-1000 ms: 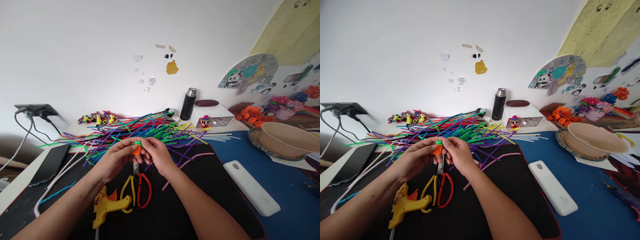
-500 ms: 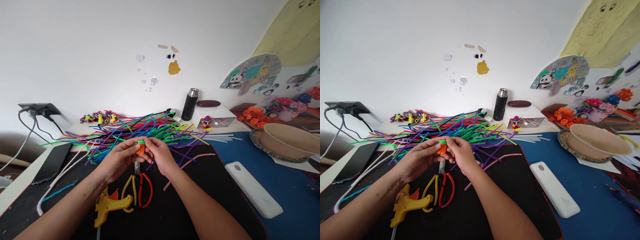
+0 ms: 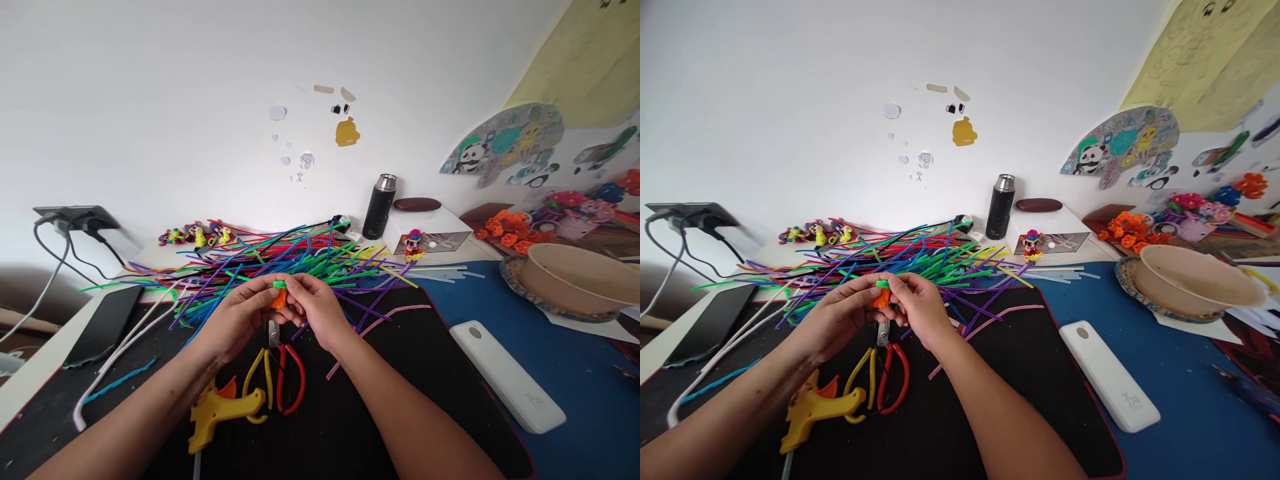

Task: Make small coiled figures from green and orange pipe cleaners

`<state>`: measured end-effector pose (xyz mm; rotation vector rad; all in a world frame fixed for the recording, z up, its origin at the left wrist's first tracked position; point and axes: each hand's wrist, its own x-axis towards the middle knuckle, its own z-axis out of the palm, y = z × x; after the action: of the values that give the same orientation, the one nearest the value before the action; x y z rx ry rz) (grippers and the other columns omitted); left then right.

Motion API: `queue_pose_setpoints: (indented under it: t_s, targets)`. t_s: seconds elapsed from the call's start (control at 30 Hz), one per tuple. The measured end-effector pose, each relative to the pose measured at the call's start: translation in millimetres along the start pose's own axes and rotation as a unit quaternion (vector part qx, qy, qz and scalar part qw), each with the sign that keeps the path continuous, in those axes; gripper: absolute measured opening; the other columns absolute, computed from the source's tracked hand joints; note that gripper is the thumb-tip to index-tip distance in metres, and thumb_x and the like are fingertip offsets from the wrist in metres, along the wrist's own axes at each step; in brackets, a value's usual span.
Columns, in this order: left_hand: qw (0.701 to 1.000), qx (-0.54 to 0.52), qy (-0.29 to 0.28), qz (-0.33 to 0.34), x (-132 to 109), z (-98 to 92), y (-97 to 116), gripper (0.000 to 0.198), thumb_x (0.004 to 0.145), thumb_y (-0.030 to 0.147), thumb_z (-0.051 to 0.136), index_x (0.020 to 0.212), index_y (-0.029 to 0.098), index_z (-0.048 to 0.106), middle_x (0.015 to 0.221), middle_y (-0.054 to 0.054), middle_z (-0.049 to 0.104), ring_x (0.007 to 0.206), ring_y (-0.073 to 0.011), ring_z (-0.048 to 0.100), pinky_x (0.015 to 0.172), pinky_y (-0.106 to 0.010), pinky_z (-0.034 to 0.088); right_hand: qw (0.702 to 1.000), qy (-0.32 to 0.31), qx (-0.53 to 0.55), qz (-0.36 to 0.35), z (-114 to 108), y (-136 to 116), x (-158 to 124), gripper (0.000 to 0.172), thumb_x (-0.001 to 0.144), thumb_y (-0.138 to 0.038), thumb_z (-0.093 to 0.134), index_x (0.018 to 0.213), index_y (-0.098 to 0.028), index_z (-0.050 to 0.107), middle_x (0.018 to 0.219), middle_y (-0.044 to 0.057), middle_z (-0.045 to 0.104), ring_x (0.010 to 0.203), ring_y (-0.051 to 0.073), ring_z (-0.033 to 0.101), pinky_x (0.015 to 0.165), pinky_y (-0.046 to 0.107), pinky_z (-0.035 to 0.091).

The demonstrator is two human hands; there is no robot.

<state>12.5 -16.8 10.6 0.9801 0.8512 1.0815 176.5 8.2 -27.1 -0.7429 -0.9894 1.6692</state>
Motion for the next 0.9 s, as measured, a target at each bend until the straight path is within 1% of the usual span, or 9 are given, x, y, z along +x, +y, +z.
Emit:
queue_pose_setpoints:
  t_s: [0.23,0.37,0.47,0.6,0.67,0.77,0.9]
  targets:
    - [1.000,-0.011,-0.007,-0.010,0.8,0.7,0.7,0.028,0.088,0.030,0.091,0.112,0.016,0.087,0.087,-0.010,0.085,0.072,-0.0216,0.081,0.068,-0.027,0.065,1.000,0.004,0.000,0.004,0.4,-1.2,0.0,0.049,0.078,-0.064,0.089,0.088,-0.019,0.072,0.065,-0.006,0.057,0.044,0.007,0.044,0.038,0.021,0.035]
    - [1.000,-0.011,-0.015,-0.013,1.1,1.8,2.2,0.032,0.088,0.033,0.092,0.114,0.017,0.086,0.089,-0.010,0.085,0.075,-0.0221,0.082,0.069,-0.026,0.065,1.000,0.005,-0.004,0.011,-0.4,-2.1,-0.6,0.051,0.080,-0.066,0.087,0.082,-0.019,0.069,0.060,-0.008,0.052,0.042,0.007,0.044,0.039,0.021,0.034]
    - [1.000,-0.008,-0.003,-0.011,0.8,1.6,3.9,0.036,0.087,0.035,0.092,0.117,0.016,0.084,0.088,-0.011,0.084,0.074,-0.0214,0.081,0.069,-0.026,0.065,1.000,-0.009,-0.001,0.008,-0.7,-1.8,-1.2,0.053,0.083,-0.069,0.084,0.076,-0.019,0.065,0.056,-0.008,0.049,0.040,0.007,0.044,0.039,0.021,0.031]
    - [1.000,-0.002,0.009,-0.002,0.3,0.6,5.3,0.040,0.085,0.038,0.094,0.117,0.016,0.083,0.085,-0.009,0.083,0.070,-0.0194,0.078,0.067,-0.025,0.064,1.000,-0.022,0.005,0.004,0.6,-1.3,-1.7,0.057,0.085,-0.072,0.080,0.074,-0.019,0.063,0.054,-0.008,0.048,0.040,0.008,0.045,0.039,0.022,0.031]
    - [1.000,-0.001,0.005,-0.001,0.3,0.5,4.9,0.039,0.085,0.038,0.094,0.115,0.016,0.083,0.084,-0.009,0.083,0.069,-0.0191,0.078,0.066,-0.025,0.063,1.000,-0.024,0.008,0.004,1.3,-1.0,-1.6,0.057,0.084,-0.072,0.082,0.073,-0.019,0.063,0.054,-0.008,0.049,0.040,0.008,0.046,0.039,0.022,0.033]
    - [1.000,0.001,-0.006,-0.003,0.5,0.7,3.4,0.036,0.087,0.037,0.093,0.113,0.015,0.083,0.085,-0.010,0.083,0.069,-0.0197,0.078,0.067,-0.026,0.064,1.000,-0.015,0.010,0.005,1.4,-0.1,-0.9,0.055,0.080,-0.070,0.087,0.077,-0.019,0.066,0.058,-0.007,0.053,0.042,0.008,0.047,0.039,0.022,0.035]
    - [1.000,-0.002,-0.014,-0.011,0.4,1.1,1.9,0.035,0.087,0.036,0.092,0.114,0.015,0.083,0.088,-0.011,0.083,0.070,-0.0202,0.079,0.066,-0.026,0.064,1.000,0.000,0.006,0.005,0.3,1.5,0.4,0.054,0.077,-0.069,0.089,0.080,-0.019,0.068,0.061,-0.007,0.055,0.042,0.007,0.046,0.039,0.022,0.034]
